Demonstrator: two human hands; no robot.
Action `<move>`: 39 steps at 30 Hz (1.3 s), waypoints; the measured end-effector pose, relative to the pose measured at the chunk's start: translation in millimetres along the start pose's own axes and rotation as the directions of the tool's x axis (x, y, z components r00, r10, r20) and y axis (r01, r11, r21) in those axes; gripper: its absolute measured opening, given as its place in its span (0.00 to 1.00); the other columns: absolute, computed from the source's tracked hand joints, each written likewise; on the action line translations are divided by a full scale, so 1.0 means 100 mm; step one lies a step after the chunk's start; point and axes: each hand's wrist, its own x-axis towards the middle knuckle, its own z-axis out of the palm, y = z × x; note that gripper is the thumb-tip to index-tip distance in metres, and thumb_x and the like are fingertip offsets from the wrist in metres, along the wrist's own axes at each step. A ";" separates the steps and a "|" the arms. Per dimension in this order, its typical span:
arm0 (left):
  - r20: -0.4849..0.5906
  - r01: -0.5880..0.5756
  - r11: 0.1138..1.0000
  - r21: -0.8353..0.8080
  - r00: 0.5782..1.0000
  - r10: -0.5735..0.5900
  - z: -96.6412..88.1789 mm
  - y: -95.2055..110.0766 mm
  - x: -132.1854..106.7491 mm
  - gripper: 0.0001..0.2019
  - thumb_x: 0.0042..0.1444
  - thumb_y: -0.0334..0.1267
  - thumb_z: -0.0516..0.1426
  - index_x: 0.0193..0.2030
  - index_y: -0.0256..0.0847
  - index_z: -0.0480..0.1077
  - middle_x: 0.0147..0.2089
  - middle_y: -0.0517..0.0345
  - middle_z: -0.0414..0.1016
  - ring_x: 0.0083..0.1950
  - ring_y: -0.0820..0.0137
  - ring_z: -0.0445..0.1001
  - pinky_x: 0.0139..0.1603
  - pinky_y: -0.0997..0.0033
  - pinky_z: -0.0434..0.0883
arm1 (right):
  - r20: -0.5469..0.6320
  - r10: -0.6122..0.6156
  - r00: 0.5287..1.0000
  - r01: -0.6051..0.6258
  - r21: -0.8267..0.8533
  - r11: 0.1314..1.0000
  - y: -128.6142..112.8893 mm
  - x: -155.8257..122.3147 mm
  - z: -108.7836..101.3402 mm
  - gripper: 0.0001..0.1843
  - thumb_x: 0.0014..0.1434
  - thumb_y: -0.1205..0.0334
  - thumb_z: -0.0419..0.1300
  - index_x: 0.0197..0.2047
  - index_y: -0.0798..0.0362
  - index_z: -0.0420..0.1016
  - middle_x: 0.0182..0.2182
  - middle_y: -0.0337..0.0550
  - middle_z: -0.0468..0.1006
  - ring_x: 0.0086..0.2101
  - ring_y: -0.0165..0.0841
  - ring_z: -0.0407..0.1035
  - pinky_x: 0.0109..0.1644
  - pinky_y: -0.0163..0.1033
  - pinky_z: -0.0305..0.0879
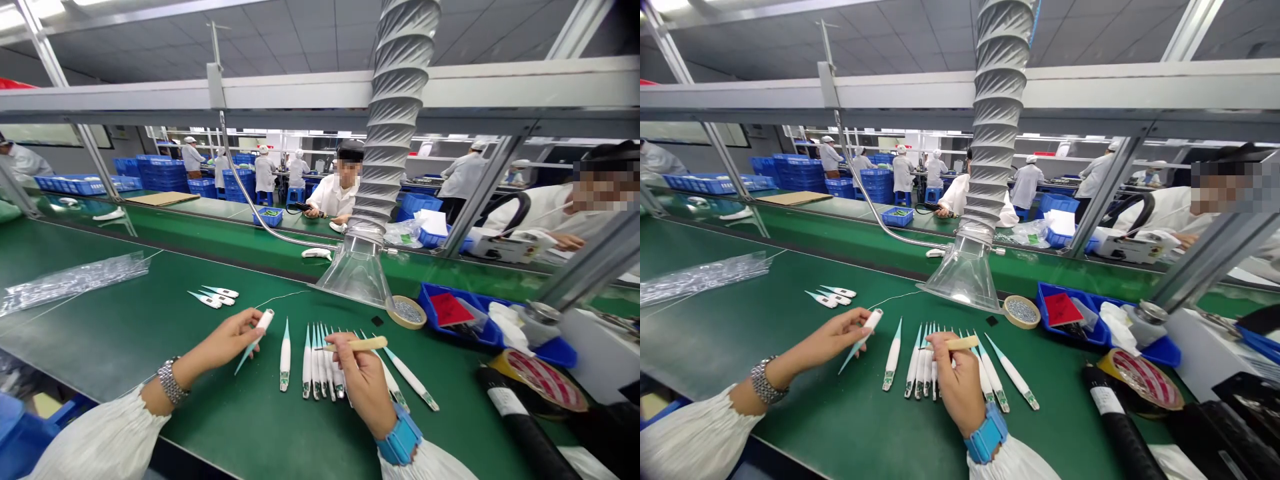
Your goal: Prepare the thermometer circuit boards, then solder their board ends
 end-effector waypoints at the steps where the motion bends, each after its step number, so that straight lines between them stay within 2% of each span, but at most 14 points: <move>1: 0.057 0.043 0.995 -0.087 0.998 -0.038 0.10 0.03 0.03 0.20 0.54 0.53 0.52 0.44 0.38 0.61 0.41 0.54 0.65 0.35 0.68 0.71 0.32 0.69 0.71 | 0.006 -0.023 1.000 0.023 -0.024 0.999 0.00 0.01 0.00 0.22 0.61 0.46 0.50 0.34 0.55 0.76 0.26 0.43 0.73 0.26 0.31 0.66 0.30 0.35 0.63; 4: 0.112 0.107 0.981 -0.162 0.990 -0.090 0.33 0.06 0.16 0.20 0.51 0.52 0.54 0.42 0.37 0.61 0.37 0.56 0.65 0.33 0.69 0.70 0.24 0.74 0.67 | 0.010 -0.105 0.994 0.105 -0.081 0.991 -0.02 0.02 -0.01 0.18 0.62 0.51 0.50 0.34 0.54 0.76 0.30 0.44 0.75 0.32 0.33 0.69 0.36 0.36 0.65; 6: 0.122 0.106 0.981 -0.161 0.989 -0.087 0.42 0.05 0.26 0.20 0.51 0.51 0.55 0.42 0.37 0.61 0.33 0.58 0.65 0.32 0.70 0.70 0.22 0.76 0.65 | 0.047 -0.164 0.985 0.168 -0.117 0.979 -0.01 0.02 -0.03 0.15 0.63 0.55 0.50 0.39 0.52 0.75 0.35 0.44 0.76 0.37 0.34 0.70 0.42 0.38 0.65; 10: 0.154 0.089 0.978 -0.191 0.986 -0.060 0.54 0.04 0.42 0.20 0.49 0.51 0.56 0.40 0.36 0.61 0.30 0.60 0.65 0.30 0.71 0.69 0.22 0.76 0.65 | 0.271 -0.211 0.939 0.273 -0.217 0.937 0.02 0.00 -0.03 0.15 0.64 0.62 0.47 0.49 0.50 0.71 0.42 0.45 0.77 0.42 0.34 0.70 0.45 0.39 0.65; 13: 0.132 0.082 0.971 -0.225 0.990 -0.054 0.55 0.03 0.47 0.22 0.49 0.53 0.56 0.40 0.36 0.61 0.29 0.61 0.64 0.27 0.73 0.67 0.22 0.76 0.65 | 0.435 -0.211 0.875 0.358 -0.289 0.888 0.04 -0.02 0.02 0.15 0.63 0.67 0.46 0.47 0.51 0.72 0.38 0.45 0.78 0.38 0.35 0.71 0.42 0.41 0.65; 15: 0.098 0.078 0.966 -0.245 0.994 -0.055 0.53 0.01 0.48 0.23 0.49 0.55 0.55 0.42 0.36 0.61 0.30 0.62 0.63 0.25 0.76 0.65 0.21 0.77 0.63 | 0.484 -0.193 0.854 0.373 -0.309 0.875 0.05 -0.04 0.05 0.14 0.61 0.69 0.48 0.45 0.51 0.72 0.37 0.45 0.78 0.37 0.35 0.71 0.42 0.41 0.66; 19: 0.033 0.095 0.944 -0.316 0.995 -0.090 0.47 0.00 0.44 0.26 0.48 0.56 0.57 0.44 0.37 0.61 0.29 0.64 0.62 0.21 0.81 0.59 0.16 0.82 0.52 | 0.490 -0.242 0.838 0.415 -0.282 0.865 0.09 -0.05 0.09 0.14 0.56 0.75 0.51 0.42 0.52 0.72 0.44 0.45 0.76 0.45 0.35 0.68 0.49 0.40 0.63; 22: 0.042 0.130 0.922 -0.365 0.991 -0.123 0.47 0.01 0.41 0.27 0.46 0.56 0.58 0.44 0.37 0.62 0.28 0.65 0.61 0.19 0.82 0.55 0.15 0.83 0.46 | 0.493 -0.232 0.838 0.424 -0.323 0.846 0.09 -0.05 0.09 0.13 0.53 0.77 0.52 0.38 0.52 0.71 0.40 0.43 0.76 0.43 0.35 0.68 0.48 0.39 0.63; 27: 0.082 0.139 0.933 -0.332 0.990 -0.118 0.52 0.00 0.40 0.27 0.47 0.56 0.59 0.47 0.38 0.63 0.28 0.65 0.60 0.19 0.82 0.53 0.15 0.82 0.45 | 0.514 -0.118 0.850 0.381 -0.444 0.811 0.07 -0.02 0.04 0.10 0.54 0.77 0.53 0.35 0.53 0.69 0.33 0.43 0.74 0.37 0.35 0.66 0.41 0.39 0.63; 34: 0.103 0.127 0.949 -0.289 0.989 -0.101 0.54 0.06 0.38 0.26 0.48 0.55 0.57 0.46 0.37 0.62 0.27 0.66 0.60 0.20 0.82 0.53 0.17 0.82 0.46 | 0.410 -0.066 0.909 0.221 -0.342 0.913 0.02 0.00 -0.02 0.08 0.59 0.71 0.52 0.40 0.51 0.68 0.38 0.43 0.74 0.39 0.33 0.68 0.43 0.38 0.63; 36: 0.107 0.124 0.950 -0.287 0.990 -0.097 0.55 0.08 0.38 0.26 0.48 0.55 0.57 0.46 0.36 0.62 0.26 0.67 0.59 0.20 0.82 0.53 0.17 0.82 0.46 | 0.447 -0.097 0.889 0.251 -0.298 0.921 0.01 -0.02 0.01 0.08 0.59 0.71 0.52 0.39 0.50 0.68 0.41 0.43 0.74 0.41 0.33 0.67 0.45 0.38 0.62; 39: 0.115 0.130 0.948 -0.290 0.988 -0.100 0.55 0.08 0.37 0.25 0.48 0.54 0.57 0.45 0.36 0.61 0.25 0.68 0.58 0.19 0.83 0.52 0.17 0.82 0.47 | 0.533 -0.159 0.831 0.350 -0.278 0.895 -0.01 -0.05 0.09 0.07 0.56 0.72 0.56 0.37 0.51 0.67 0.43 0.41 0.74 0.45 0.34 0.65 0.47 0.38 0.60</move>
